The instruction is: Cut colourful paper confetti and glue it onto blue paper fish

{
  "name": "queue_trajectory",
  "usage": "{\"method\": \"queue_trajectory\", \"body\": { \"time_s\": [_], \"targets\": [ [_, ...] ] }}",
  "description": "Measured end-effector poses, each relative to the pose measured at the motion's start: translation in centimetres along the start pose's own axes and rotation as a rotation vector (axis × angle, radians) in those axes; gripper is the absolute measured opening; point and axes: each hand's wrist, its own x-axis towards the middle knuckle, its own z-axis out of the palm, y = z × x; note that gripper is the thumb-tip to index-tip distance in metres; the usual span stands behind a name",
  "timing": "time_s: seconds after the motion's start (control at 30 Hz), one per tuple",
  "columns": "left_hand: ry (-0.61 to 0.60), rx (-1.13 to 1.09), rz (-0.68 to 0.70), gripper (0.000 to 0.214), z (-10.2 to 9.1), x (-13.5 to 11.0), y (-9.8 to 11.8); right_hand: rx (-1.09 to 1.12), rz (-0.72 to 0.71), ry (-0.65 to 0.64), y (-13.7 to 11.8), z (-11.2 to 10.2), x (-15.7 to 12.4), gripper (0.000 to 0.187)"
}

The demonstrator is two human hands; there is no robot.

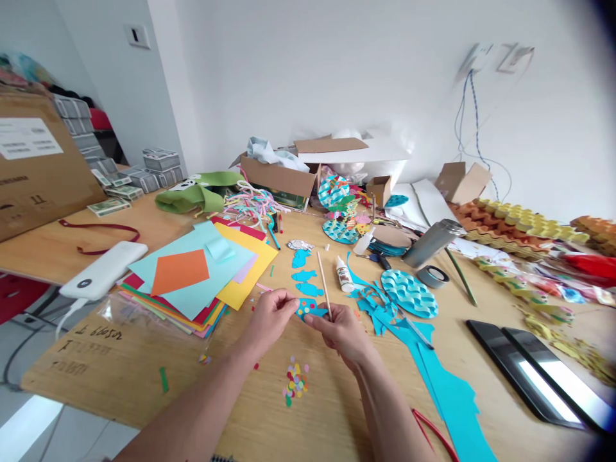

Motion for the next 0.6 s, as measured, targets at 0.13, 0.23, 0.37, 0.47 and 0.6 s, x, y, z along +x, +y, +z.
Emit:
{"method": "queue_trajectory", "body": {
  "time_s": [0.13,0.23,0.37,0.47,0.6],
  "targets": [
    [-0.019,-0.008,-0.017,0.026,0.00,-0.12,0.51,0.028,-0.004,0.013,-0.05,0.14,0.07,0.042],
    [-0.053,0.002,-0.042,0.027,0.02,-0.17,0.80,0.060,0.000,0.014,-0.19,0.15,0.02,0.043],
    [-0.078,0.018,-0.006,0.029,0.03,-0.07,0.69,0.069,0.005,-0.013,-0.20,-0.05,0.01,0.044],
    [-0.085,0.007,-0.005,0.029,0.03,-0.01,0.49,0.062,-0.008,-0.011,-0.17,-0.27,0.06,0.045],
    [-0.118,0.047,-0.019,0.029,0.06,-0.04,0.17,0.030,-0.032,0.069,-0.19,-0.44,0.17,0.046]
  ]
}}
